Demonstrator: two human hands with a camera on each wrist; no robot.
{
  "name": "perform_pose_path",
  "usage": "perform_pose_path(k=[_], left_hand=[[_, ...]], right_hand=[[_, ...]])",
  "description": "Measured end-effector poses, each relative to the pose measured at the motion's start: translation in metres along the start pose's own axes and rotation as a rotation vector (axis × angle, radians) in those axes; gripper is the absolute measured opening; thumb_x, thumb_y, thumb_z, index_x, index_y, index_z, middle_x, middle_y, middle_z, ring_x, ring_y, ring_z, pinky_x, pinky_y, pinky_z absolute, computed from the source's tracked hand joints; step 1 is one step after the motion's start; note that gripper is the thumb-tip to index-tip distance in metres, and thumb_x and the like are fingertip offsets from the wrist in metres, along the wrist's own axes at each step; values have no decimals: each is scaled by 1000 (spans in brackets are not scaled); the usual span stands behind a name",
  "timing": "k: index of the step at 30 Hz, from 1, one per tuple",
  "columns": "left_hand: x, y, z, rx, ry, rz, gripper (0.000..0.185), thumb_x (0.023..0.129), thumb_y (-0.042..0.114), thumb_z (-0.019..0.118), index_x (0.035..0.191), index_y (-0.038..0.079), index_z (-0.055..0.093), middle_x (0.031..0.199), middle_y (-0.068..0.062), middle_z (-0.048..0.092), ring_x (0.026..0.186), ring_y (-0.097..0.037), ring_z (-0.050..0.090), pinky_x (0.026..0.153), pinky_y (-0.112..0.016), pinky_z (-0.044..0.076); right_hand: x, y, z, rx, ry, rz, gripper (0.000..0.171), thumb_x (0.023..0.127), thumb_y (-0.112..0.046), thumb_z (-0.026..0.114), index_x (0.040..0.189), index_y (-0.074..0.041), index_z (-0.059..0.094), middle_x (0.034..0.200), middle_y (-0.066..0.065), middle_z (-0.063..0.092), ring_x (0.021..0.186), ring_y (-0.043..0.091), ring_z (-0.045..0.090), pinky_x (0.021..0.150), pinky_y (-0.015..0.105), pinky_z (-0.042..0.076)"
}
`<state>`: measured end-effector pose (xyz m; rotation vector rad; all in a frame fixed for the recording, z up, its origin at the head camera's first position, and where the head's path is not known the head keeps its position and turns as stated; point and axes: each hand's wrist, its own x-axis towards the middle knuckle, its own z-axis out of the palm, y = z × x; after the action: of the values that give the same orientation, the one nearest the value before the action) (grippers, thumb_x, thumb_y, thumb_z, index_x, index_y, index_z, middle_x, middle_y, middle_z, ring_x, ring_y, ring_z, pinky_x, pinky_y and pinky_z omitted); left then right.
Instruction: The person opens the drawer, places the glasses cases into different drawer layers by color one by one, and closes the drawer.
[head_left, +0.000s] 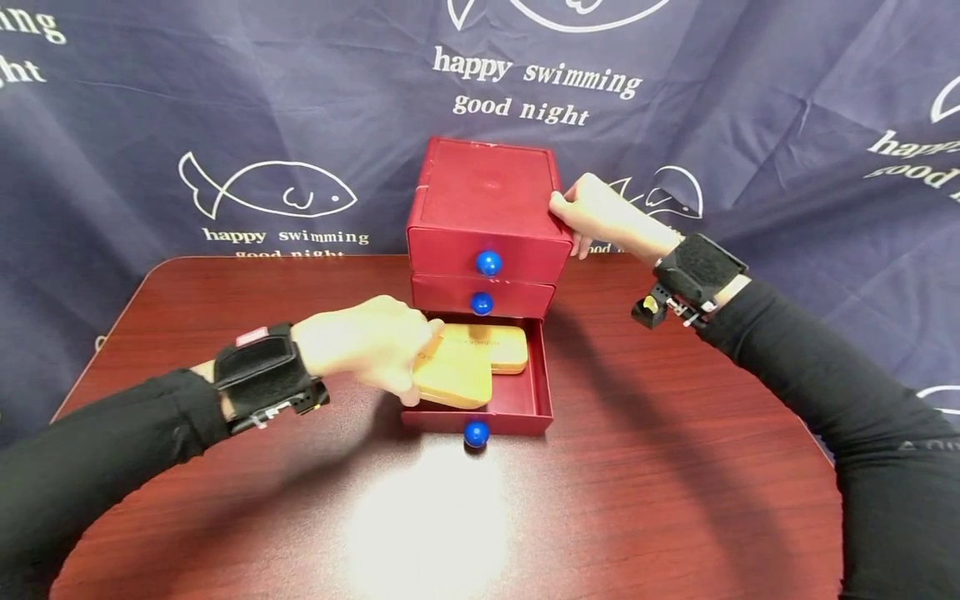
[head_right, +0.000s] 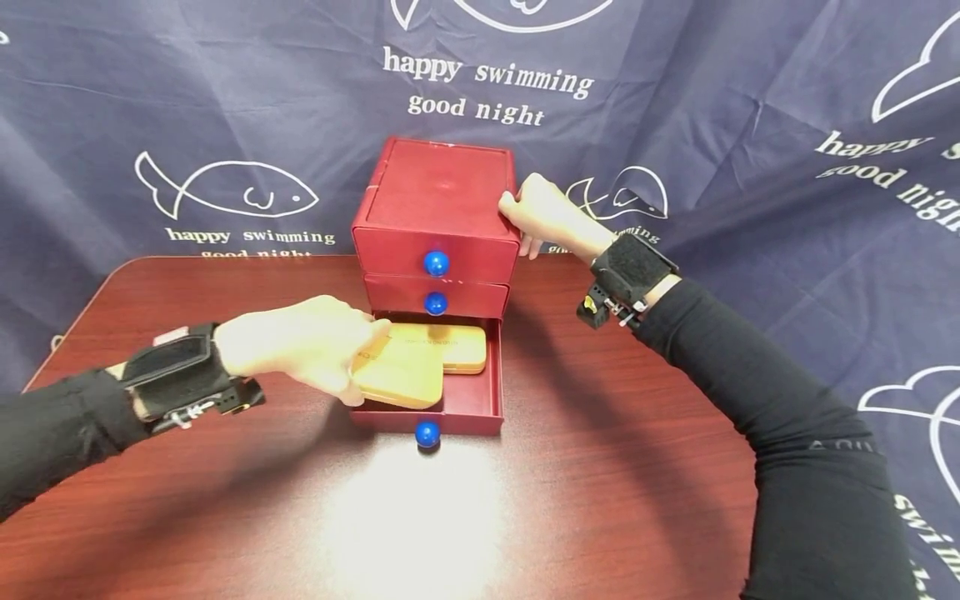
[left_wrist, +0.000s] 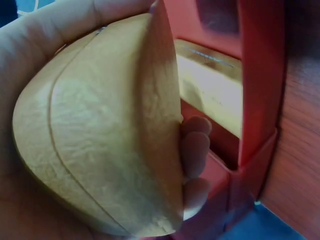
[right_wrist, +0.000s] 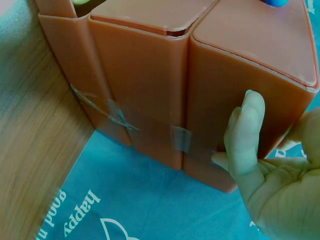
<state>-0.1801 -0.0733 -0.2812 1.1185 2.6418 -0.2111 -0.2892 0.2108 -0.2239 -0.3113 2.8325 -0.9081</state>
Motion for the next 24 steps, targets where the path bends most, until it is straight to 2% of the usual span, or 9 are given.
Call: perform_pose_path(k=[7, 12, 19, 24], left_hand=[[22, 11, 0, -23, -55, 17, 47, 64, 45, 86, 91, 18, 60, 75, 4, 60, 69, -18, 57, 65, -33, 48], [38, 17, 0, 35, -103, 20, 43, 63, 50, 86, 85, 19, 64, 77, 4, 62, 71, -16, 57, 65, -33, 51], [52, 25, -1, 94, -171, 36, 49, 66, 56, 83, 94, 17, 72, 86, 1, 69, 76, -15, 61, 73, -34, 56], [57, 30, 1, 97, -194, 27, 48, 67, 56, 83, 94, 18, 70, 89, 2, 68, 78, -15, 61, 72, -32, 56]], right_hand=[[0, 0, 2, -11, -10, -13, 47, 99, -20, 40, 60, -5, 60, 43, 1, 60, 38, 12, 62, 44, 21, 51], [-1, -1, 1, -12, -10, -11, 47, 99, -20, 39, 60, -4, 61, 43, 2, 61, 38, 12, 63, 45, 21, 51], [-1, 0, 0, -27, -7, -16, 48, 99, -20, 39, 60, -4, 61, 43, 2, 61, 38, 11, 63, 45, 21, 51], [0, 0, -1, -21, -5, -16, 48, 99, -20, 39, 60, -4, 61, 43, 2, 61, 38, 12, 63, 45, 21, 51]])
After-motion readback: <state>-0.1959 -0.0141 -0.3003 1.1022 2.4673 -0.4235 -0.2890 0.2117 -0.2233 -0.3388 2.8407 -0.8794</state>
